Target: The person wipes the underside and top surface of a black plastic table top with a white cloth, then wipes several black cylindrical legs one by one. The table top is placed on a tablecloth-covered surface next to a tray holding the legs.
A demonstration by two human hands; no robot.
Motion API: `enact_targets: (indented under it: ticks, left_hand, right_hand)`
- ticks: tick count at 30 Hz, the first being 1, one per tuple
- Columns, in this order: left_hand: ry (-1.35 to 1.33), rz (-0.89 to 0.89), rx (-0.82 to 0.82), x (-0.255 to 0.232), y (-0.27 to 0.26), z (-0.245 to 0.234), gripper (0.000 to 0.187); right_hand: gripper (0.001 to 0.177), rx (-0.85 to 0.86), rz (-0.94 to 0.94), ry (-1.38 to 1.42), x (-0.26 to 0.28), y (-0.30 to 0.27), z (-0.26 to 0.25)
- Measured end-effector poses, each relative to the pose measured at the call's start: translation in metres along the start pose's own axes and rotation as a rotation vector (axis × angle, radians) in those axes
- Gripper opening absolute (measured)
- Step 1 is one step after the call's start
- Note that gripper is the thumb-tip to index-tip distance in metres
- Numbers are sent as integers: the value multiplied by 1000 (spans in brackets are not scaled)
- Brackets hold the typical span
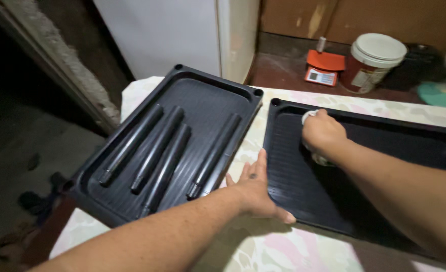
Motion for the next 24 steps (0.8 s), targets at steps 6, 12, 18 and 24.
enact_targets:
  ticks: [6,12,18,24]
  left_hand:
    - [-3,11,-4,-1,5,7,166]
    - [29,2,20,-2,7,6,168]
    - [14,8,1,-2,6,3,168]
    - [6,3,-3,4,12,6,168]
  right_hand:
    - [29,-11,-102,143,34,-8,-16]
    - [62,141,-323,-142,49,-54,-12]
    - [31,-33,-315,-181,58,-58,-13]
    - [32,-22,-251,-94,58,-2,-16]
Point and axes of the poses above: each hand's wrist, its own y-axis towards the middle knuckle, its own z-axis out of the palm, x = y × z, the point moved 2 cm from there along y, towards the middle knuckle, and after that the axes turned 3 degrees about -y, right-handed, at the moved point
